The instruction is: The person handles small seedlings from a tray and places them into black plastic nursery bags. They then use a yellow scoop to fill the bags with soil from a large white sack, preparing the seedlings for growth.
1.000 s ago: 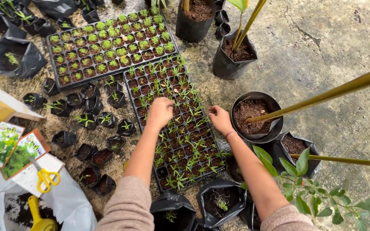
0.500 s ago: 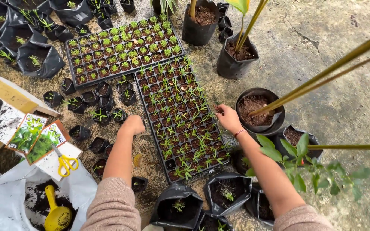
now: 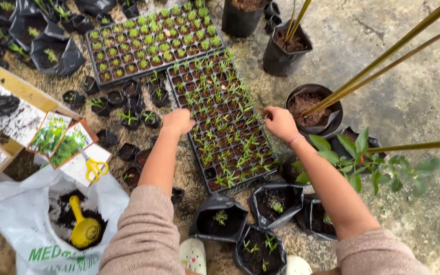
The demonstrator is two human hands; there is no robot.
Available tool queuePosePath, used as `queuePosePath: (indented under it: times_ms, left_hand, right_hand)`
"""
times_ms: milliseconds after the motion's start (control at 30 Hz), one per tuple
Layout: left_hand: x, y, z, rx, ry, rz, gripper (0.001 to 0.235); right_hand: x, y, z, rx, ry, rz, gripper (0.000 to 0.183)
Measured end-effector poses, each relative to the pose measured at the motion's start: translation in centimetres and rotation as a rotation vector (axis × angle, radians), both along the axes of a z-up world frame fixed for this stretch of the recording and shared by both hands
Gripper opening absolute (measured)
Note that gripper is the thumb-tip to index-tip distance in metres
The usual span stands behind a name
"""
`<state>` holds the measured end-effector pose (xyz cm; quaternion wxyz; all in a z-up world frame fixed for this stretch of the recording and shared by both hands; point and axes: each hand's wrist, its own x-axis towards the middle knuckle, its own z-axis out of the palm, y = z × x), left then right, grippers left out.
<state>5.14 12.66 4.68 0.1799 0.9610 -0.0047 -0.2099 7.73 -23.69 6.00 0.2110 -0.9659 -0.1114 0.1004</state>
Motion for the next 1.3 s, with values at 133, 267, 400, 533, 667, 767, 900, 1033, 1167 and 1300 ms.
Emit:
queuePosePath:
  times_ms: [133, 267, 400, 533, 667, 767, 900, 1033, 1167, 1300]
  left_hand:
    - [0.4, 0.0, -0.7, -0.02, -0.105, -0.058, 0.023]
    - [-0.7, -0.3, 1.5, -0.06, -0.116, -0.064, 0.023]
    - [-1.2, -0.2, -0.6, -0.064, -0.105, -0.086, 0.019]
    - [-3.8, -0.6, -1.3, -0.056, -0.042, -0.106, 0.029]
    - [-7.5, -1.3, -0.4, -0.102, 0.015, -0.033, 0.024]
    - [-10.2, -2.3, -2.5, -0.168, 0.002, 0.039, 0.021]
    - [-13.8, -2.5, -1.6, -0.441, 0.018, 0.217, 0.019]
    - [-17.7, -0.4, 3.4, -0.476, 0.03, 0.353, 0.023]
    - [-19.3, 1.0, -0.1, -0.585, -0.056, 0.538, 0.017]
    - [-21.1, 1.1, -4.3, -0.667, -0.085, 0.698, 0.019]
  right_hand:
    - [-2.6, 2.2, 1.4, -0.021, 0.016, 0.062, 0.019]
    - [-4.8, 4.7, 2.7, -0.032, 0.066, 0.175, 0.022]
    - [-6.7, 6.9, 2.8, -0.058, 0.108, 0.29, 0.022]
    - [-9.2, 8.1, 3.3, -0.026, 0.166, 0.369, 0.025]
    - [-10.2, 9.1, 3.2, -0.013, 0.18, 0.472, 0.022]
    - [-10.9, 10.1, 2.2, -0.019, 0.202, 0.542, 0.024]
    - [-11.8, 12.7, 2.2, 0.006, 0.226, 0.519, 0.027]
    - [-12.3, 14.6, 0.7, -0.004, 0.256, 0.491, 0.024]
    - [-14.8, 16.1, 1.8, 0.11, 0.263, 0.381, 0.021]
    - [-17.4, 17.2, 3.0, 0.209, 0.329, 0.333, 0.023]
